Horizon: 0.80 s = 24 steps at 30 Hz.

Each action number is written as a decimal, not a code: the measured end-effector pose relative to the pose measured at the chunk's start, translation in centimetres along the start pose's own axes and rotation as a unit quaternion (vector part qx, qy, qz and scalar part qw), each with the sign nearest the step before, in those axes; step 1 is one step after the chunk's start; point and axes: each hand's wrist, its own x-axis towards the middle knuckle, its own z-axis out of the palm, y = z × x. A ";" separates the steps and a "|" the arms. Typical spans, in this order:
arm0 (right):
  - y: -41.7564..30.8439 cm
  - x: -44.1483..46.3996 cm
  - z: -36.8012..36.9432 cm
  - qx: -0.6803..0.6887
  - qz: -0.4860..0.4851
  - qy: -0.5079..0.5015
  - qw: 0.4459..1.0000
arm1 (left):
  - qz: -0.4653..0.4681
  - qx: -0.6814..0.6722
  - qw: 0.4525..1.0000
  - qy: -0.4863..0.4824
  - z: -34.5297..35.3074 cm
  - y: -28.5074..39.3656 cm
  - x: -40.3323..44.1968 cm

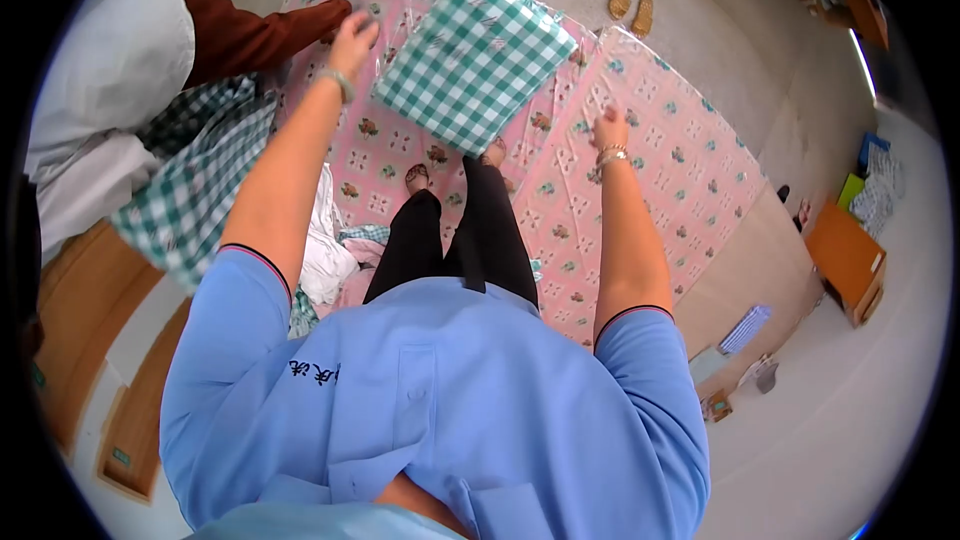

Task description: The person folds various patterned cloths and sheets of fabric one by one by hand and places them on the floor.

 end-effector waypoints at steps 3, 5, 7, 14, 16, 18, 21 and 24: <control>3.6 1.2 -0.3 -0.189 0.059 -0.207 0.958 | 0.002 0.136 0.990 -0.036 -2.2 -9.0 -6.4; 4.3 -1.0 0.0 -0.252 0.075 -0.280 0.923 | -0.157 0.040 0.983 -0.086 -3.7 -13.4 -13.4; 5.1 -2.4 0.9 -0.325 0.065 -0.327 0.885 | -0.256 0.058 0.961 -0.089 -5.6 -17.9 -21.3; -0.4 -8.0 5.3 -0.415 -0.072 -0.421 0.803 | -0.418 -0.085 0.904 0.029 -6.5 -25.4 -43.8; -2.3 -7.5 7.2 -0.428 -0.107 -0.430 0.788 | -0.399 -0.075 0.912 0.062 -5.5 -21.3 -45.7; -5.5 -8.8 8.7 -0.415 -0.117 -0.441 0.787 | -0.352 -0.110 0.927 0.069 -4.7 -19.2 -46.9; -8.2 -10.0 11.2 -0.464 -0.144 -0.434 0.759 | -0.290 -0.243 0.915 0.141 -1.7 -19.4 -48.7; -8.4 -15.5 14.6 -0.562 -0.201 -0.401 0.695 | -0.158 -0.285 0.931 0.166 1.8 -20.8 -52.4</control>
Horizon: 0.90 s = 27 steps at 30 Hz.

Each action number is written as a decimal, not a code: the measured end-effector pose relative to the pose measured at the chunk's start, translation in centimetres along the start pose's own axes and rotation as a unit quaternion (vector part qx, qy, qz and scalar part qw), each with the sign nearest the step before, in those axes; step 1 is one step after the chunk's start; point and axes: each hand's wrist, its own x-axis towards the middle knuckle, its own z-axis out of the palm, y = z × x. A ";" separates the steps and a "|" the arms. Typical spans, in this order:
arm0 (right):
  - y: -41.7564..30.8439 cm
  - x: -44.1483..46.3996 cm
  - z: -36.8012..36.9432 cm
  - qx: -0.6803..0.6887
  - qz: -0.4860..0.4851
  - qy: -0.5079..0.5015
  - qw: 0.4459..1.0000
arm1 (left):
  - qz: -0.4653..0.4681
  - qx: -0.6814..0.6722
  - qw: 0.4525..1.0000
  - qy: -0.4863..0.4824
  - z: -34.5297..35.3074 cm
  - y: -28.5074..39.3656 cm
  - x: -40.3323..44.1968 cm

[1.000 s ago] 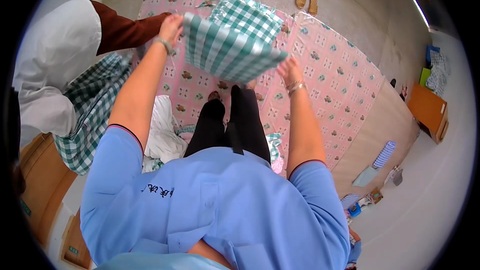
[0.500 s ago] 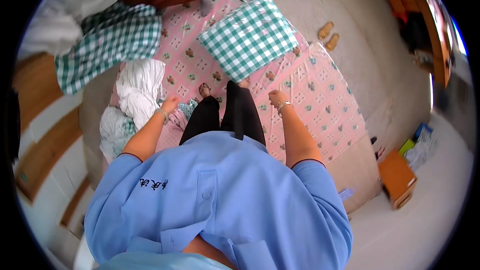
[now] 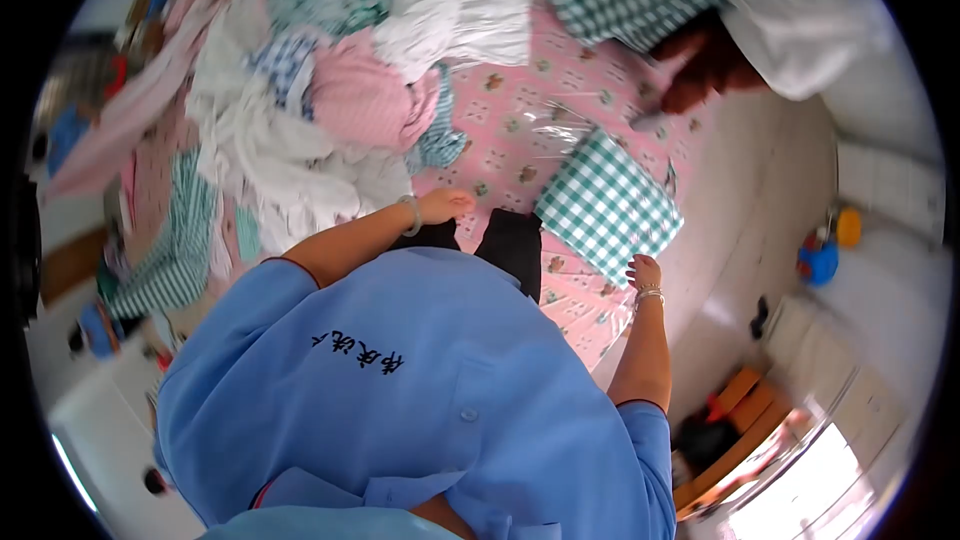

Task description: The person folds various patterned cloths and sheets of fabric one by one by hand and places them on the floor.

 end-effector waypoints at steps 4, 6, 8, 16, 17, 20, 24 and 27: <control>-6.8 -2.9 10.1 -0.060 -0.057 -0.035 0.996 | -0.021 0.011 0.999 0.048 -5.6 -7.3 -7.2; -9.3 -3.5 16.2 -0.053 -0.090 -0.109 0.988 | -0.082 -0.070 0.986 0.128 -8.6 -14.2 -10.3; -12.2 -6.7 23.6 -0.128 -0.159 -0.150 0.967 | -0.128 0.063 0.963 0.227 -12.4 -17.7 -15.8; -19.0 -10.2 44.6 -0.430 -0.292 -0.341 0.783 | -0.216 -0.421 0.751 0.461 -15.3 -29.0 -37.0; -20.9 -10.7 46.6 -0.489 -0.294 -0.321 0.756 | -0.226 -0.440 0.721 0.485 -14.6 -30.6 -38.4; -24.5 -11.3 52.3 -0.443 -0.264 -0.318 0.796 | -0.247 -0.502 0.652 0.512 -10.7 -34.4 -40.1; -26.8 -12.5 59.7 -0.442 -0.209 -0.335 0.806 | -0.274 -0.613 0.573 0.470 -4.2 -33.9 -38.5; -25.8 -9.8 64.3 -0.446 -0.169 -0.374 0.795 | -0.235 -0.631 0.607 0.423 -0.3 -30.6 -36.2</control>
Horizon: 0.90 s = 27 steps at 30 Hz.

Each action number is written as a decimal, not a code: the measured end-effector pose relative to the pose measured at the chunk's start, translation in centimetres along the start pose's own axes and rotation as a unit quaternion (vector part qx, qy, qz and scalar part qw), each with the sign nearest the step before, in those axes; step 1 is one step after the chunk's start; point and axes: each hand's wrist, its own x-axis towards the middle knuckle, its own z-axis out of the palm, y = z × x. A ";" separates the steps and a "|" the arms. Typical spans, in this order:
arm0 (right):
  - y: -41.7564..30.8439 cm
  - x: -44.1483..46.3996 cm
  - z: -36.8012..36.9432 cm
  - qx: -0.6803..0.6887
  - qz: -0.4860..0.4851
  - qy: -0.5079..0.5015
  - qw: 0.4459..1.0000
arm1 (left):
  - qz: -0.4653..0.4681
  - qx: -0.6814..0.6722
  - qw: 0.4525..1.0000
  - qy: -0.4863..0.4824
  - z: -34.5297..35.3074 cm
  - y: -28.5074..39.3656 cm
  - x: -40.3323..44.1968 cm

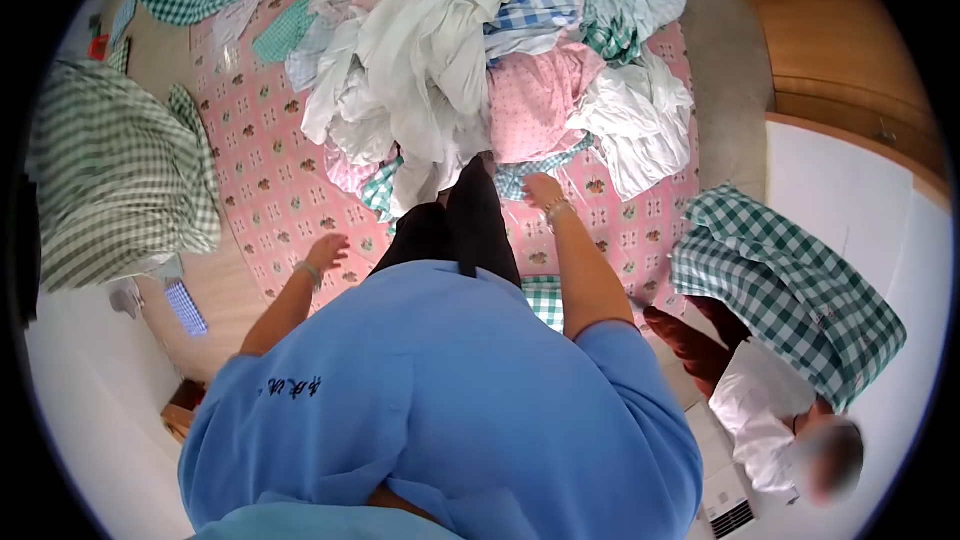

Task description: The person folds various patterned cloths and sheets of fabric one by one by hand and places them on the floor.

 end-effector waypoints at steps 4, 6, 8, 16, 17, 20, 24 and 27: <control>-4.8 8.5 1.1 -0.176 0.032 -0.068 0.982 | 0.004 -0.017 0.999 0.036 5.7 0.9 -4.6; -6.1 13.5 1.3 -0.226 -0.050 -0.040 0.972 | 0.004 -0.047 0.998 0.041 8.0 2.4 -5.5; -6.9 18.5 1.6 -0.252 -0.094 0.008 0.963 | -0.014 -0.061 0.997 0.046 9.5 3.4 -6.5; -7.6 24.9 1.5 -0.304 0.074 0.218 0.925 | -0.129 -0.068 0.986 0.074 11.7 3.0 -8.5; -6.7 25.7 1.9 -0.367 0.042 0.259 0.892 | -0.154 -0.065 0.983 0.082 11.4 2.8 -8.6; -4.3 30.2 0.8 -0.407 -0.044 0.226 0.884 | -0.177 -0.066 0.978 0.089 10.4 2.4 -8.6; -3.7 30.2 0.6 -0.186 -0.138 0.275 0.933 | -0.166 -0.058 0.980 0.094 10.1 2.4 -8.3; -5.5 28.3 0.0 -0.111 -0.107 0.295 0.943 | -0.133 -0.059 0.985 0.092 9.8 3.2 -7.4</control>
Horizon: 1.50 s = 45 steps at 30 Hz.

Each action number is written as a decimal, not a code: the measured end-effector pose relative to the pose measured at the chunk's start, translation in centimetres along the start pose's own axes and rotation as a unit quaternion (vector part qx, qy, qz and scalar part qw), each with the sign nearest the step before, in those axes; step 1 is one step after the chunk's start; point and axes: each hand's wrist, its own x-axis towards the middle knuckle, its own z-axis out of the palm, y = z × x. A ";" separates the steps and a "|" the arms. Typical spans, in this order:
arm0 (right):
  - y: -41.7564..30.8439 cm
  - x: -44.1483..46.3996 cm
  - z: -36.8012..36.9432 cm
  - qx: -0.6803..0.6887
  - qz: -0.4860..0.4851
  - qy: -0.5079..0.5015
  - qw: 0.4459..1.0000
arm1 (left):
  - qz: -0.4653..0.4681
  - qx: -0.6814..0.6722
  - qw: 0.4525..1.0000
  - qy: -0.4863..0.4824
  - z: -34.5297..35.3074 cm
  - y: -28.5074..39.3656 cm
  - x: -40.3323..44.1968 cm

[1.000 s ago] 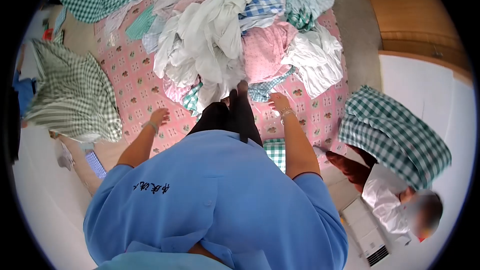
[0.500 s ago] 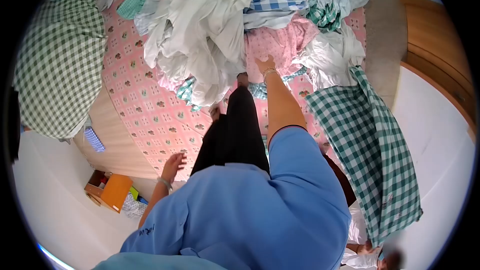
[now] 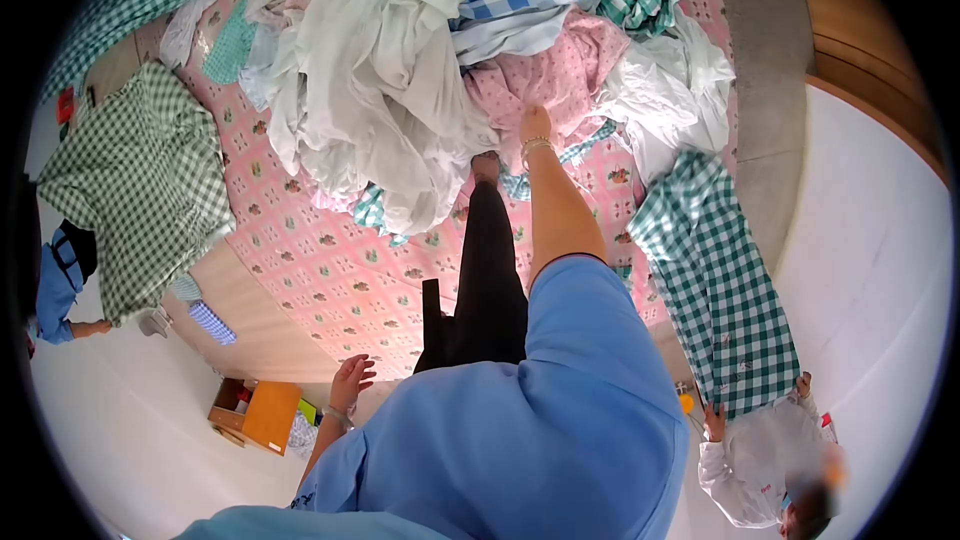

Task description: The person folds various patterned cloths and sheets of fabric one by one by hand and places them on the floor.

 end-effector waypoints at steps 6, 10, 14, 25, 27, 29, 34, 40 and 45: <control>-5.0 -8.7 -1.0 0.290 -0.076 -0.292 0.908 | 0.088 -0.007 0.994 -0.058 -1.6 0.9 0.1; -16.3 -21.4 -5.4 0.244 0.079 -0.328 0.909 | 0.152 -0.004 0.983 -0.099 -4.2 -0.2 1.1; -19.5 -36.4 -6.3 0.189 0.023 -0.533 0.825 | 0.167 -0.109 0.950 -0.240 -6.8 1.6 -0.9; -21.0 -65.0 1.6 -0.014 -0.427 -0.707 0.563 | 0.082 -0.174 0.883 -0.428 -16.7 2.5 -2.2; -22.0 -65.9 -0.1 -0.060 -0.409 -0.670 0.617 | 0.119 -0.180 0.890 -0.401 -18.2 2.3 0.0; -19.8 -64.3 1.7 -0.009 -0.435 -0.637 0.636 | 0.167 -0.164 0.925 -0.299 -21.0 2.5 2.1; -15.2 -58.3 1.6 -0.037 -0.316 -0.455 0.832 | 0.359 -0.076 0.915 -0.168 -32.6 -0.6 -3.8; -14.3 -51.4 2.5 0.034 -0.034 -0.476 0.878 | 0.465 0.088 0.879 -0.057 -37.8 -3.6 -20.9; -16.2 -50.2 11.0 0.239 0.213 -0.430 0.844 | 0.591 0.176 0.787 0.030 -44.7 -11.3 -28.6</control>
